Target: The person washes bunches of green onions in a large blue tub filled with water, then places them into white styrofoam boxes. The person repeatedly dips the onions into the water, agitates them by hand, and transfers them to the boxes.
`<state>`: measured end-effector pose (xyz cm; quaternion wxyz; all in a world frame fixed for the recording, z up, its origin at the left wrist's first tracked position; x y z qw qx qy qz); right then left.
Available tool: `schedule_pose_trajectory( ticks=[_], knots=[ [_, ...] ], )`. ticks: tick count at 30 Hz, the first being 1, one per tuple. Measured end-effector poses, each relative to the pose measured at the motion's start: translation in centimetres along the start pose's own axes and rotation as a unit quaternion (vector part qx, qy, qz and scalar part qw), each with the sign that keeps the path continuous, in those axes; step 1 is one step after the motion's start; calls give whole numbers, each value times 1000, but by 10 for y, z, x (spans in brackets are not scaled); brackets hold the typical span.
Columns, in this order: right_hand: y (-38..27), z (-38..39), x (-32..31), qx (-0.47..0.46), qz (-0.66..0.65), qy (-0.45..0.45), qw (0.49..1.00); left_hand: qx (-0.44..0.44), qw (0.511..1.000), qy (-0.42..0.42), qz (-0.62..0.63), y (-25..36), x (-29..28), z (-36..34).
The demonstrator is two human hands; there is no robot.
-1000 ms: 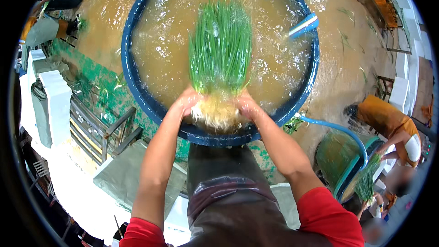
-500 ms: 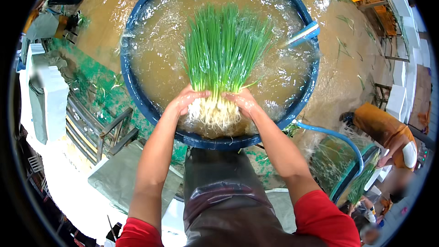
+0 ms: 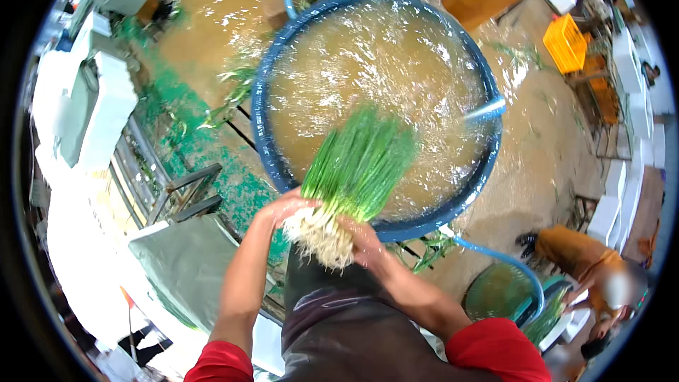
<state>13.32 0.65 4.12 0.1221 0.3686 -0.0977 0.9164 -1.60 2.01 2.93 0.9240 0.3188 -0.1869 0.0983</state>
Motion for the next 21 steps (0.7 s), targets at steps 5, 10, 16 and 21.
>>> schedule_pose_trajectory(
  ticks=[5, 10, 16, 21],
  knots=[
    [116, 10, 58, 129, 70, 0, 989, 21, 998, 51, -2, -74, -62, 130],
    [219, -5, 82, 179, 233, -7, 956, 87, 985, 149, 29, -133, -107, 257],
    [353, 21, 173, 226, 377, -52, 897, 248, 936, 239, 72, -218, -136, 421],
    [545, 9, 251, 202, 504, -116, 831, 310, 861, 404, -3, -335, -236, 582]
  ],
)
Point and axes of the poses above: each hand's wrist, its own z-axis away from the middle knuckle, its own x-axis out of the palm, y = z × x, the point moved 9 cm from there along -z, towards the middle knuckle, and after that the axes turned 7 degrees about -z, right-handed, at the moved point
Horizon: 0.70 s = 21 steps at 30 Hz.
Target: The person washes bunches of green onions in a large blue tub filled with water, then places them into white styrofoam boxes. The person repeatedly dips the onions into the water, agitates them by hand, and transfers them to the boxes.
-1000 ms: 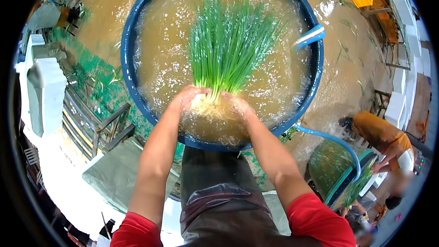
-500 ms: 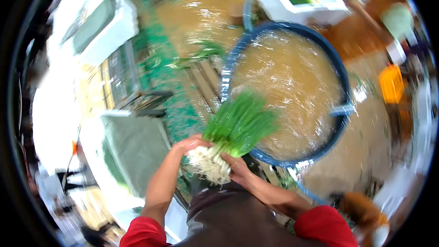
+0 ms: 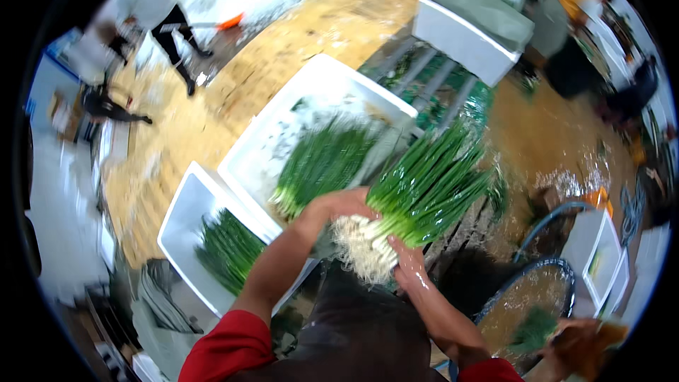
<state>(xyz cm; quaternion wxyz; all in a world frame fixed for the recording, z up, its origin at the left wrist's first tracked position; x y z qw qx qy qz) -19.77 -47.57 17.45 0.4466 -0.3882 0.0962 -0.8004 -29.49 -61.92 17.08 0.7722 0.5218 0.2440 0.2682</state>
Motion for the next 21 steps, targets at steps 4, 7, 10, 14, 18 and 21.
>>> schedule_pose_trajectory(
  ticks=[4, 7, 10, 14, 18, 21],
  knots=[
    [9, -56, 110, -13, 26, -58, 998, 36, 995, 7, 96, 18, -107, 58],
    [73, -114, 183, -20, 34, -123, 992, 31, 986, -12, 162, -39, -181, 120],
    [185, -200, 198, 16, 59, -83, 995, -213, 973, 66, 55, -130, -253, 179],
    [319, -185, 251, 308, -16, -61, 949, -60, 977, 103, -176, -255, -268, 263],
    [300, -192, 227, 360, 48, -45, 931, 25, 961, 144, -236, -244, -259, 249],
    [267, -198, 203, 338, 130, -99, 927, -358, 897, 191, -173, -217, -280, 253]
  ],
)
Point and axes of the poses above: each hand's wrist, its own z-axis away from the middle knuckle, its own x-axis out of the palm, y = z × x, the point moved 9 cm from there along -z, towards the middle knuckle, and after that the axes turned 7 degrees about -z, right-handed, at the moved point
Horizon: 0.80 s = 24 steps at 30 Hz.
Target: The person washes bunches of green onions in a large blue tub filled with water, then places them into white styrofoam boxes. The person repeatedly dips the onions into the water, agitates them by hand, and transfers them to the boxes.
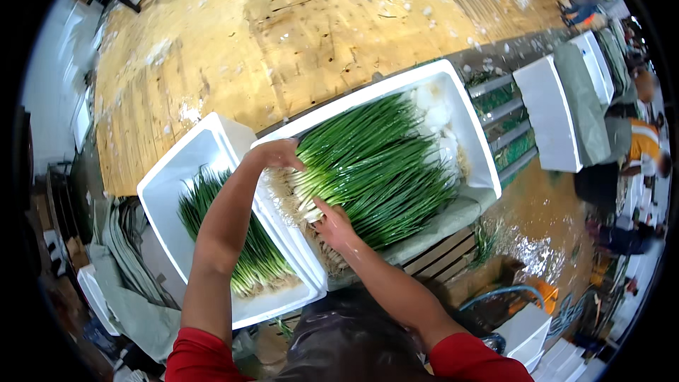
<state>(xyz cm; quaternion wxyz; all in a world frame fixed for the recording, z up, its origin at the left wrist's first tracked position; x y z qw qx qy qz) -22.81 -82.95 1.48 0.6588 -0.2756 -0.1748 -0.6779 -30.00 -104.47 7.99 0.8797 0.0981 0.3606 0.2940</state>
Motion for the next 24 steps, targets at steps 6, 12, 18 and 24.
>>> schedule_pose_trajectory(
  ticks=[6, 12, 18, 24],
  knots=[
    [-76, 102, -2, -118, 392, -78, 909, -88, 912, 401, 25, 24, -37, 123],
    [-166, 75, 148, -497, 793, -115, 334, -244, 817, 523, 4, 74, 42, 103],
    [-164, -21, 103, -454, 842, -67, 284, -296, 812, 502, -24, 52, 59, 57],
    [-164, -35, 85, -446, 837, -60, 312, -258, 802, 538, 42, 39, 76, 35]
  ],
)
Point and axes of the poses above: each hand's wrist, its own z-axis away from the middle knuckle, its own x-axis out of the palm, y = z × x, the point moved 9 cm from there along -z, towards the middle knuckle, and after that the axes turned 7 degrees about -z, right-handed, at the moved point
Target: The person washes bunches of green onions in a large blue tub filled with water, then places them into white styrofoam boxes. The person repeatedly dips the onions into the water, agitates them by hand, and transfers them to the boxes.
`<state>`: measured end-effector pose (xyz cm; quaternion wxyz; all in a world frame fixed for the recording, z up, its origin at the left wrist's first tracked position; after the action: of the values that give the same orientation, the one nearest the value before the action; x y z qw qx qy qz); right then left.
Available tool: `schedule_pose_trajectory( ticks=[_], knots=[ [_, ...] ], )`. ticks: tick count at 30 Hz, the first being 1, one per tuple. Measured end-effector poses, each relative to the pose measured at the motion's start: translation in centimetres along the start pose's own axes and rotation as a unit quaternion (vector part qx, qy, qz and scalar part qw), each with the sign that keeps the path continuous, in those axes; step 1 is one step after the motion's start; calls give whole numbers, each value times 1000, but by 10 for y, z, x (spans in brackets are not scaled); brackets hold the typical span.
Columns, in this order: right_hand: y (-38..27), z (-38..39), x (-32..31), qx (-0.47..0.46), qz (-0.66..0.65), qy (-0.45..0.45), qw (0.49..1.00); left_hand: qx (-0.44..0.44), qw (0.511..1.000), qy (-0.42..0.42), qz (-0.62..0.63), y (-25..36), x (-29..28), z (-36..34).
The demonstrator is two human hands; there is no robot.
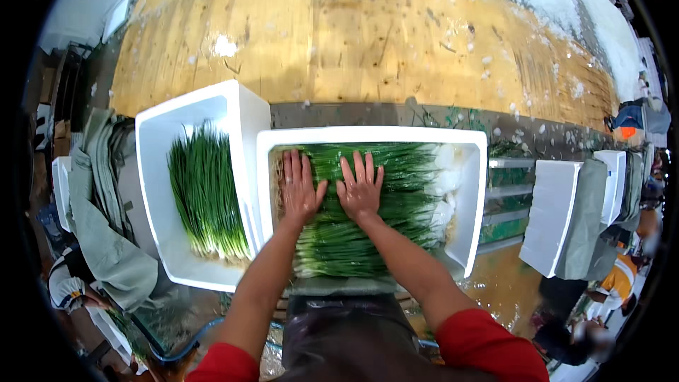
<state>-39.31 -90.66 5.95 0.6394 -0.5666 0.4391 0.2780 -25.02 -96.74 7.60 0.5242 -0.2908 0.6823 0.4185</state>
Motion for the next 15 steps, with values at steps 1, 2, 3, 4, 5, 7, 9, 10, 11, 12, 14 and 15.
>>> schedule_pose_trajectory(
  ticks=[1, 2, 3, 4, 5, 7, 9, 10, 11, 12, 14, 15],
  knots=[
    [-1, -14, 3, 5, 0, -5, 1000, -11, 1000, 3, 1, -6, 7, -12],
    [-1, -9, 5, -4, 1, -6, 1000, -13, 1000, 1, 14, -6, 9, -7],
    [-2, -3, 4, -13, 2, -6, 1000, -16, 1000, 0, 26, -6, 10, -1],
    [-1, -2, 1, -13, -5, -3, 1000, -16, 1000, -5, 24, -6, 9, -6],
    [-1, -1, -2, -13, -12, 1, 1000, -16, 1000, -9, 21, -5, 5, -11],
    [-2, -3, -18, -19, -57, -6, 998, -15, 1000, -4, 23, 0, -9, -4],
    [7, -2, -36, -15, -168, -10, 986, -18, 998, 53, -23, 5, -33, -8],
    [7, 1, -45, -24, -179, 2, 984, -38, 998, 39, -20, 1, -31, -8],
    [7, 5, -55, -32, -191, 14, 981, -57, 998, 24, -16, -2, -27, -11],
    [7, 7, -62, -40, -203, 25, 978, -77, 997, 8, -12, -6, -24, -15],
    [6, 9, -71, -53, -199, 24, 978, -95, 995, 7, 15, -13, -15, -14],
    [3, 13, -76, -72, -211, 25, 975, -104, 994, 5, 23, -14, -12, -7]
  ],
)
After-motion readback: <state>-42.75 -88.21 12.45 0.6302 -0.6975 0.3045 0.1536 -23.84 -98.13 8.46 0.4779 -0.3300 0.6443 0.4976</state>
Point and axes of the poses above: each hand's wrist, its own z-axis away from the middle knuckle, its own x-axis out of the palm, y = z × x, the point moved 9 cm from there along -z, towards the middle knuckle, and after that the axes turned 7 degrees about -z, right-handed, at the moved point
